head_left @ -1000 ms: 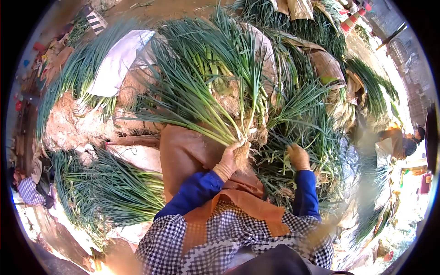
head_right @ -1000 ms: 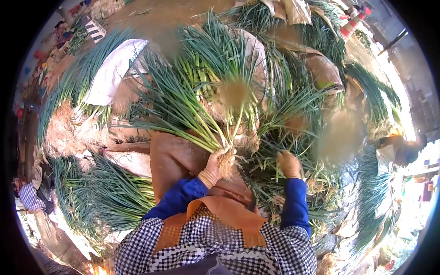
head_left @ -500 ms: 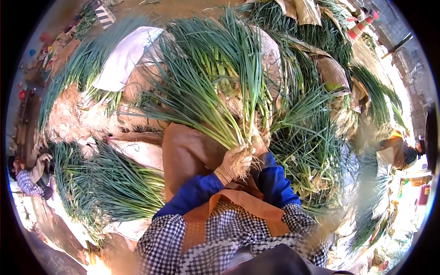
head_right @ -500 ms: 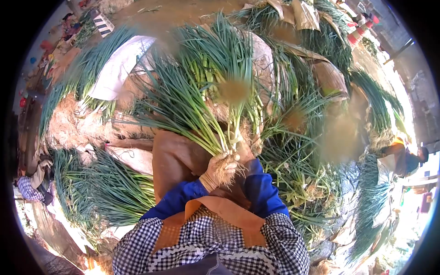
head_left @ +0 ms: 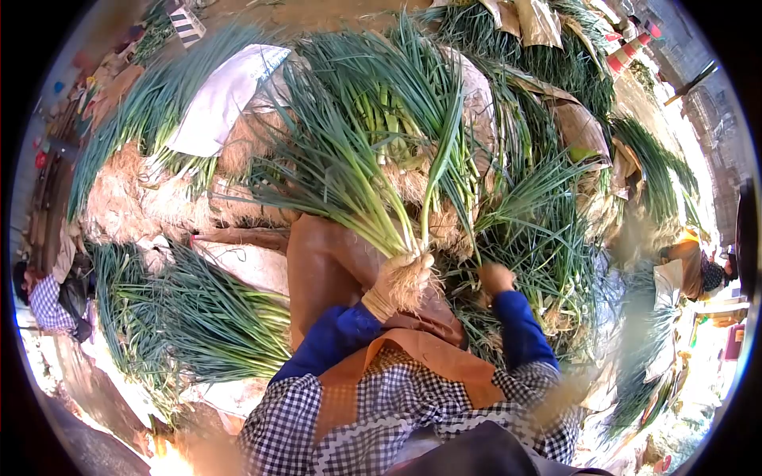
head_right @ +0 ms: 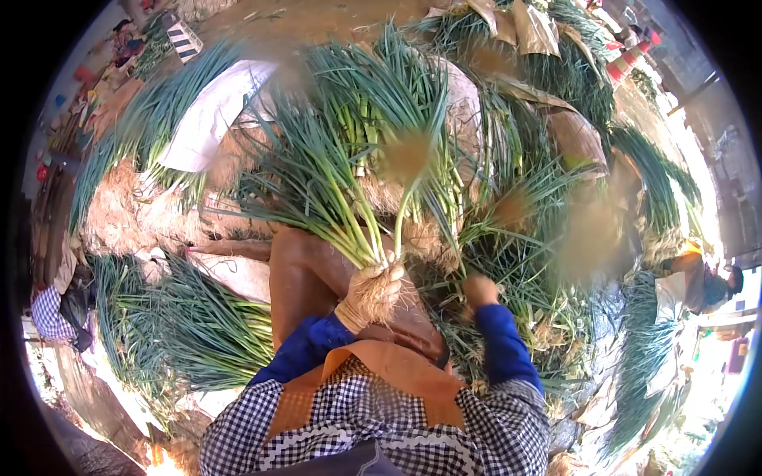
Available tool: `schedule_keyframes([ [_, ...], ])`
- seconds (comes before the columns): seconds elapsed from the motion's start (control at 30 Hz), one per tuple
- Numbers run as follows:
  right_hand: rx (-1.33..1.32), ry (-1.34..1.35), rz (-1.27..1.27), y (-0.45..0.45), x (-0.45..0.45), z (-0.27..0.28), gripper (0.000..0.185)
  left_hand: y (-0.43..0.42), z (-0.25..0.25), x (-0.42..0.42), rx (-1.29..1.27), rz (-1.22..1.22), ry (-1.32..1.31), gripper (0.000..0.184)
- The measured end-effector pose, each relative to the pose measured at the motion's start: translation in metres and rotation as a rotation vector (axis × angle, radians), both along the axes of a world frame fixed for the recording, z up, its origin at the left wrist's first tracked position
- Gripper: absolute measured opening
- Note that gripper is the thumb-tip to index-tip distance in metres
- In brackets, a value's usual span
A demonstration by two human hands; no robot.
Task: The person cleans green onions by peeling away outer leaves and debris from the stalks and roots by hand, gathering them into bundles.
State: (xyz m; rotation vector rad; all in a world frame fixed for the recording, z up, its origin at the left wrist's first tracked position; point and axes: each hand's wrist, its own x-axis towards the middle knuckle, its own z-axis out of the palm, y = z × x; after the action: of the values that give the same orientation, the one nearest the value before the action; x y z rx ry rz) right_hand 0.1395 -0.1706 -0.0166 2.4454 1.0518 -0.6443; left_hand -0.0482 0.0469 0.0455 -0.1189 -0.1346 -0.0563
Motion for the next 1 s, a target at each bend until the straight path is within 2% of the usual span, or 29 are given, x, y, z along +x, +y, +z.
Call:
schedule_keyframes([
  [0.03, -0.185, 0.171, 0.068, -0.04, 0.007, -0.031, 0.023, 0.003, 0.004, -0.001, 0.033, 0.046, 0.095, 0.032],
  [0.1, -0.534, 0.333, 0.023, -0.089, 0.002, -0.017, 0.029, 0.011, -0.015, -0.004, 0.091, 0.017, 0.227, 0.027],
  [0.17, -0.467, 0.34, -0.005, -0.073, 0.013, 0.005, 0.035, 0.013, -0.042, 0.0, 0.148, 0.015, 0.348, 0.026],
  [0.2, -0.258, 0.276, 0.119, -0.052, 0.023, 0.013, 0.035, 0.012, -0.042, 0.002, 0.145, 0.007, 0.349, 0.026],
  [0.23, 0.013, 0.258, 0.117, -0.016, 0.038, 0.032, 0.033, 0.013, -0.038, 0.003, 0.18, -0.003, 0.395, 0.031],
  [0.27, 0.376, 0.049, 0.324, 0.001, 0.062, 0.009, 0.032, 0.014, -0.031, 0.004, 0.219, -0.011, 0.441, 0.036],
  [0.3, 0.655, 0.034, -0.079, 0.038, 0.057, 0.056, 0.028, 0.017, -0.02, 0.003, 0.226, -0.01, 0.444, 0.036],
  [0.37, 0.729, 0.098, -0.308, 0.091, 0.08, 0.054, 0.037, 0.028, 0.011, 0.004, 0.127, -0.085, 0.062, 0.041],
  [0.4, 0.685, 0.114, -0.277, 0.109, 0.101, 0.018, 0.042, 0.034, 0.02, 0.002, 0.245, -0.001, 0.016, 0.043],
  [0.43, 0.636, 0.13, -0.244, 0.122, 0.117, -0.013, 0.048, 0.041, 0.028, -0.001, 0.242, 0.057, -0.053, 0.044],
  [0.47, 0.496, 0.159, -0.26, 0.136, 0.107, 0.032, 0.056, 0.048, 0.039, -0.003, 0.303, 0.136, -0.101, 0.044],
  [0.5, 0.505, 0.156, -0.214, 0.142, 0.115, 0.039, 0.048, 0.057, 0.05, -0.006, 0.365, 0.216, -0.15, 0.044],
  [0.53, 0.638, 0.178, -0.279, 0.145, 0.122, 0.047, 0.045, 0.064, 0.053, -0.007, 0.366, 0.259, -0.19, 0.043],
  [0.57, 0.768, 0.198, -0.344, 0.146, 0.129, 0.054, 0.043, 0.067, 0.056, -0.01, 0.38, 0.334, -0.14, 0.04],
  [0.6, 1.07, 0.364, -0.396, 0.138, 0.121, 0.082, 0.032, 0.069, 0.052, -0.01, 0.373, 0.371, -0.022, 0.038],
  [0.63, 1.262, 0.538, -0.429, 0.13, 0.114, 0.111, 0.026, 0.07, 0.043, -0.009, 0.364, 0.4, 0.1, 0.037],
  [0.7, 1.352, 0.808, -0.529, 0.114, 0.108, 0.142, 0.028, 0.071, 0.017, 0.009, 0.455, 0.295, 0.006, 0.03],
  [0.73, 1.054, 0.785, -0.584, 0.108, 0.112, 0.134, 0.029, 0.06, 0.012, 0.017, 0.325, 0.178, 0.073, 0.023],
  [0.77, 0.939, 0.621, -0.49, 0.107, 0.104, 0.116, 0.027, 0.038, 0.007, 0.021, 0.244, 0.265, 0.336, 0.024],
  [0.83, 1.027, 0.644, -0.423, 0.101, 0.07, 0.101, 0.025, 0.011, 0.0, 0.028, 0.33, 0.192, 0.356, 0.023],
  [0.9, 1.19, 0.957, -0.635, 0.102, 0.038, 0.095, 0.025, -0.003, -0.008, 0.024, 0.38, 0.09, 0.461, 0.021],
  [0.93, 1.257, 0.992, -0.603, 0.103, 0.028, 0.074, 0.027, -0.009, -0.014, 0.027, 0.381, 0.074, 0.548, 0.019],
  [0.97, 1.158, 0.865, -0.505, 0.1, 0.021, 0.056, 0.031, -0.014, -0.019, 0.03, 0.379, 0.077, 0.557, 0.019],
  [1.0, 1.14, 0.527, -0.363, 0.103, 0.012, 0.043, 0.034, -0.017, -0.019, 0.033, 0.381, 0.024, 0.574, 0.018],
])
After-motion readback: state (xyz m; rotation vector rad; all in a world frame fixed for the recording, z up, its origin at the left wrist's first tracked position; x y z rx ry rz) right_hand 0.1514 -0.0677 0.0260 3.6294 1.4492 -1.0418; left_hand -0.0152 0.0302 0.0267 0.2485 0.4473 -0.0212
